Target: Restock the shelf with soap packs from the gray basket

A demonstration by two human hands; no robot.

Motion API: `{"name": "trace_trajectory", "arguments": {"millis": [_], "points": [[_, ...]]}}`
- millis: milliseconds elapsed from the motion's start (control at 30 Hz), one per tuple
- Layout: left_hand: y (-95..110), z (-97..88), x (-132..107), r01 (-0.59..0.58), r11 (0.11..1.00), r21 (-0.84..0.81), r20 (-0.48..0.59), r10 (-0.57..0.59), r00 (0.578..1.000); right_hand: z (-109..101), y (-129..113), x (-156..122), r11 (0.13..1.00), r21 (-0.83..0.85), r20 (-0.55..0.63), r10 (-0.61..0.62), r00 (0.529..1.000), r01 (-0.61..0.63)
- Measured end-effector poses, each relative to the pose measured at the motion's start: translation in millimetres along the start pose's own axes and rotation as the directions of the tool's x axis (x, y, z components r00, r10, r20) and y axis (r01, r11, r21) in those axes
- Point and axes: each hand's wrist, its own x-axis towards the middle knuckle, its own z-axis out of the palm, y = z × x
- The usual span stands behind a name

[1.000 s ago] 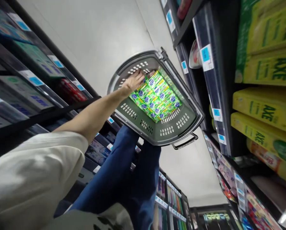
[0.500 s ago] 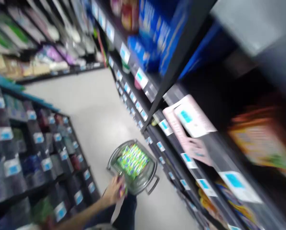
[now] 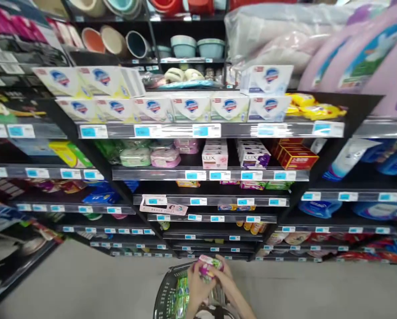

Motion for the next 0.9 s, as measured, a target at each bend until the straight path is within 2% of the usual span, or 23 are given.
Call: {"name": "trace_trajectory", "arguments": {"millis": [33,100,167,233,300,367,433,500,600,733,833,900], "points": [[7,-2.0,-1,-0.013,0.993,-0.114,-0.099,0.002,0.995,-3,-5,5,0.999,0.027,-0.019,0.019,1.0,-0.019],[22,-13.5,-3,-0.179,0.928,-0.327,-0.264,0.092,0.96,-10,-25,13,0.997,0.072,-0.061,0.013,0.998,-0.009],[37,-33.1,-3,-0.331,0.804,-0.494,-0.329,0.179,0.927,-17,-51,14,0.995,0.069,-0.086,-0.063,0.994,0.069],[53,-56.9,2,-0.359,0.649,-0.67,-0.269,0.238,0.933,-23,-79,10,0.988,0.01,-0.061,-0.156,0.986,0.157],[68,-80.8,10,-0.265,0.51,-0.818,-0.18,0.21,0.961,-29,-104,5,0.973,-0.012,0.003,-0.232,0.973,0.232],[81,-102.2,19,-0.148,0.45,-0.881,-0.048,0.225,0.973,-33,-124,2,0.961,0.004,0.093,-0.276,0.957,0.277],[91,-120.0,24,-0.055,0.447,-0.893,0.1,0.315,0.944,-35,-139,-2,0.95,0.003,0.177,-0.308,0.935,0.313],[98,-133.0,25,-0.045,0.478,-0.877,0.164,0.386,0.908,-34,-149,-5,0.935,-0.032,0.231,-0.336,0.913,0.352],[102,-140.9,22,-0.099,0.498,-0.861,0.123,0.394,0.911,-32,-156,-9,0.932,-0.047,0.228,-0.34,0.912,0.359],[99,-138.1,19,-0.146,0.498,-0.855,0.075,0.397,0.915,-38,-153,-7,0.965,-0.04,0.23,-0.245,0.942,0.261],[101,-143.6,18,-0.271,0.602,-0.752,0.044,0.455,0.889,-44,-147,-6,0.949,-0.121,0.24,-0.256,0.937,0.29],[105,-154.4,16,-0.425,0.693,-0.583,0.018,0.534,0.845,-45,-145,-8,0.916,-0.159,0.242,-0.326,0.914,0.369]]}}
